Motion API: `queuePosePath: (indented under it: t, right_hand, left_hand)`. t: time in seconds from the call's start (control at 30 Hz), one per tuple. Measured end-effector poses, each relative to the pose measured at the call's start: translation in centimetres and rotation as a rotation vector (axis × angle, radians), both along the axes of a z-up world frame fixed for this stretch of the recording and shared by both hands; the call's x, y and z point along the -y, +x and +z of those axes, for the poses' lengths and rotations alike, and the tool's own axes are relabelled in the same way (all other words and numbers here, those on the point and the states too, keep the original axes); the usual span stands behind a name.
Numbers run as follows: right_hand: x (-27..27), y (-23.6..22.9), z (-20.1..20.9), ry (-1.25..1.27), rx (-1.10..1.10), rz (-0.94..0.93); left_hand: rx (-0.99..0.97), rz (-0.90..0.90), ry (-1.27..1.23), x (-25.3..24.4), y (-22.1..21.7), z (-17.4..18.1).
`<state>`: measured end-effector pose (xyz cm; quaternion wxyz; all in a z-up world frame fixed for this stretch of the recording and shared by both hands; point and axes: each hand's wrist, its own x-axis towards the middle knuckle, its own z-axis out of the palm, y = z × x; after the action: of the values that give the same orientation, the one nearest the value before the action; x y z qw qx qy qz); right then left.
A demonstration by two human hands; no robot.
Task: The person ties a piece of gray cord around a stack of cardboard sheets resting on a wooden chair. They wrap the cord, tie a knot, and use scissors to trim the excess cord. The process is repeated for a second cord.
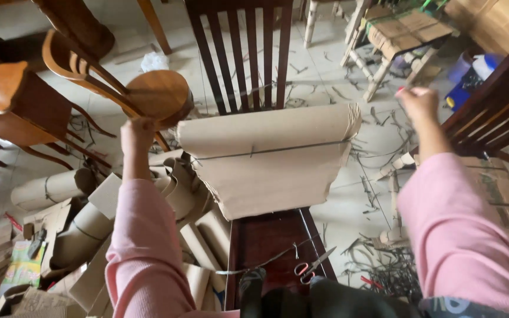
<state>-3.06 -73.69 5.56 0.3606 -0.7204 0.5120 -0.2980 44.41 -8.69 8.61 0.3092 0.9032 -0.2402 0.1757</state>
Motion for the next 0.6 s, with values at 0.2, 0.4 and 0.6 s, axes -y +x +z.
queuePosePath:
  t: [0.2,0.4,0.6]
  right_hand:
    - [-4.7,-7.7,-14.7,0.116,-0.284,0.085]
    - [-17.5,-16.5,-13.6,0.259,-0.270,0.096]
    - [-26.6,-21.6,-10.5,0.145,-0.246,0.134]
  left_hand:
    - [-0.405,0.032,0.220,-6.5,-9.5,-17.7]
    - [-0.715,0.029,0.049,-12.8,-20.3,-22.6]
    - [-0.862,0.014,-0.248,-14.1,-31.1,-16.5]
